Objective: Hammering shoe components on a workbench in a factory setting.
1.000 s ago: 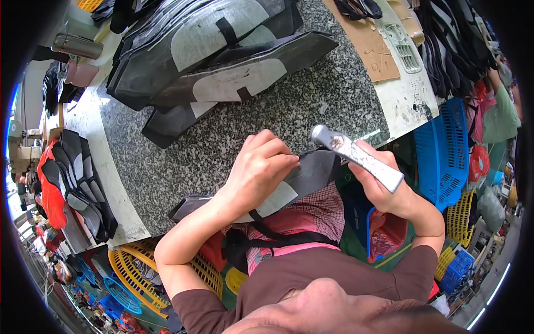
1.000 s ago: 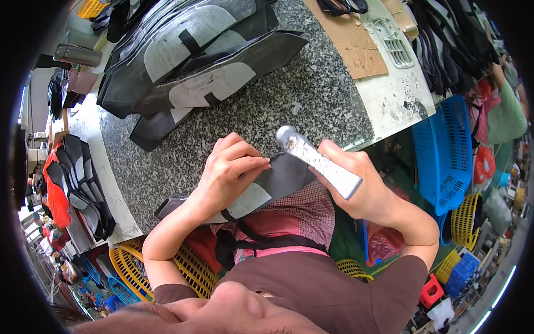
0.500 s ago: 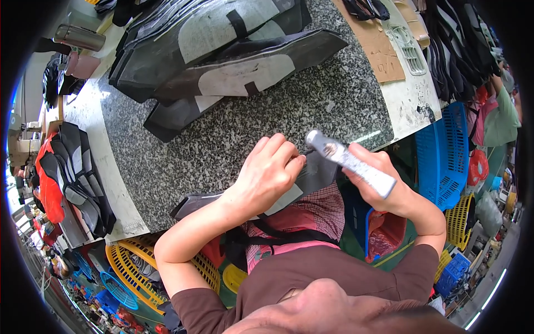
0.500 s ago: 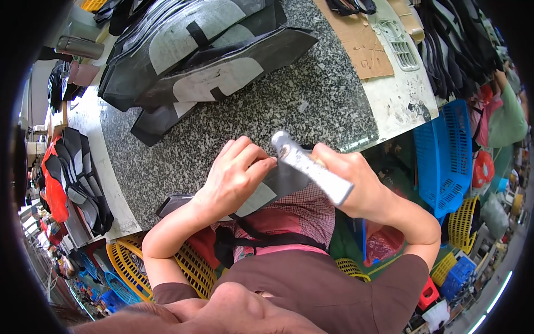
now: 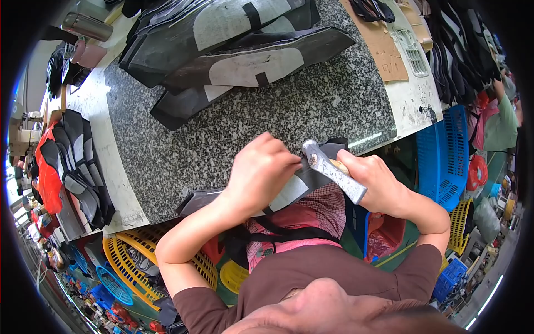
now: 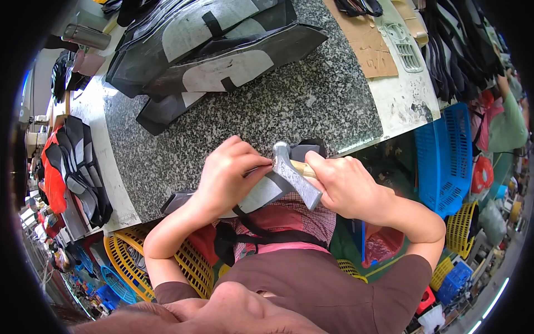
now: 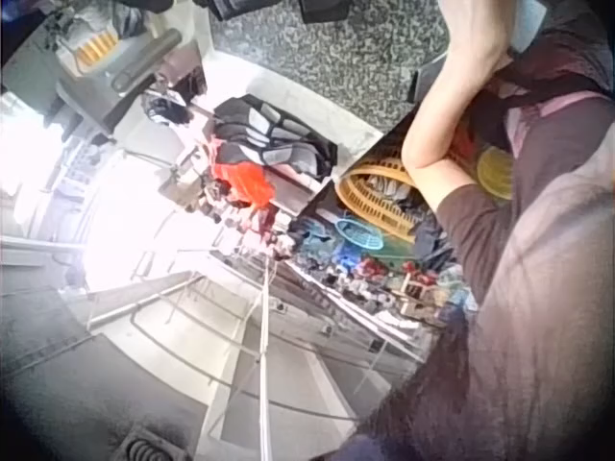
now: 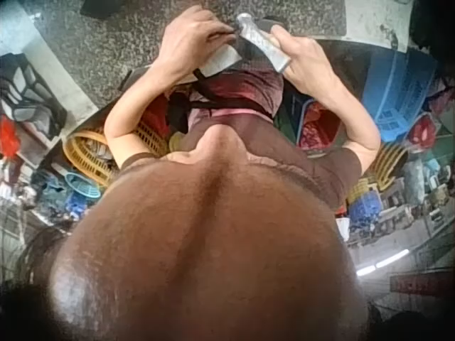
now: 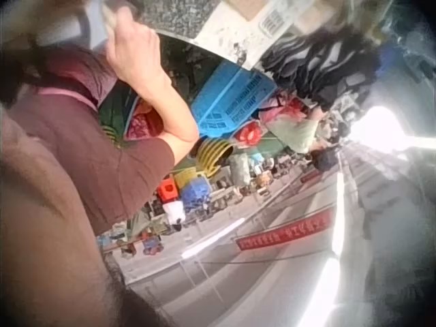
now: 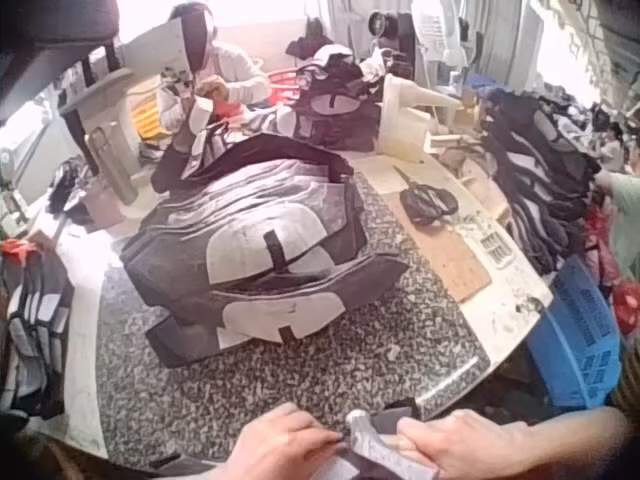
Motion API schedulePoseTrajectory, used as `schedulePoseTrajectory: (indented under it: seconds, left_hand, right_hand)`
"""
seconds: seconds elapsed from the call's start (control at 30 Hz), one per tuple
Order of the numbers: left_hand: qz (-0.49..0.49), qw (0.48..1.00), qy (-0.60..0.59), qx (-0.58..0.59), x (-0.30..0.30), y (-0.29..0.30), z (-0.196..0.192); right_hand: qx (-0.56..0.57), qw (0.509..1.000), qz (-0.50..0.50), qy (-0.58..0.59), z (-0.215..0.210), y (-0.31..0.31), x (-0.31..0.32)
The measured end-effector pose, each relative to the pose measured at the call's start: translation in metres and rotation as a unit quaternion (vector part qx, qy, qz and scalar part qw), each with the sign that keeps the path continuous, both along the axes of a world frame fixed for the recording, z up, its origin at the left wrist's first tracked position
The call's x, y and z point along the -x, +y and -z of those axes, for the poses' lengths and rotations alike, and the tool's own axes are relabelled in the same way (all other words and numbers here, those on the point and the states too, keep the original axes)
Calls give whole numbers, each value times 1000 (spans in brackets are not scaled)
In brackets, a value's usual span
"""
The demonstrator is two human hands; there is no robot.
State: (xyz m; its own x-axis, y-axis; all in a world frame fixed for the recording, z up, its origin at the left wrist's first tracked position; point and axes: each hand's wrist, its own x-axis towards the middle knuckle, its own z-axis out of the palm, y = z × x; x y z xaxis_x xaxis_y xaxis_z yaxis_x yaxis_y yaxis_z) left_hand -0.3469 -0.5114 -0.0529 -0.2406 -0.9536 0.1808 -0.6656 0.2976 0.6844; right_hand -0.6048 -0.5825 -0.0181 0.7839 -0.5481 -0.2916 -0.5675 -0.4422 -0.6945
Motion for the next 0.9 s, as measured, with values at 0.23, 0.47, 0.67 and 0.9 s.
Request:
schedulePoseTrajectory:
  seconds: [0.23,0.47,0.67,0.9]
  left_hand:
    - [38,990,-124,61,3,20,-4]
    - [-65,974,107,-188,-20,25,-9]
    - [-7,994,-96,46,-3,45,-3]
    - [-1,1000,-30,10,-9,29,5]
  right_hand:
    - [-10,993,52,-107,-10,0,-5]
    - [-46,999,23,-16,-10,6,-14]
    - [-19,998,49,-38,-26,1,-23]
    - [-52,991,74,-96,-3,2,-11]
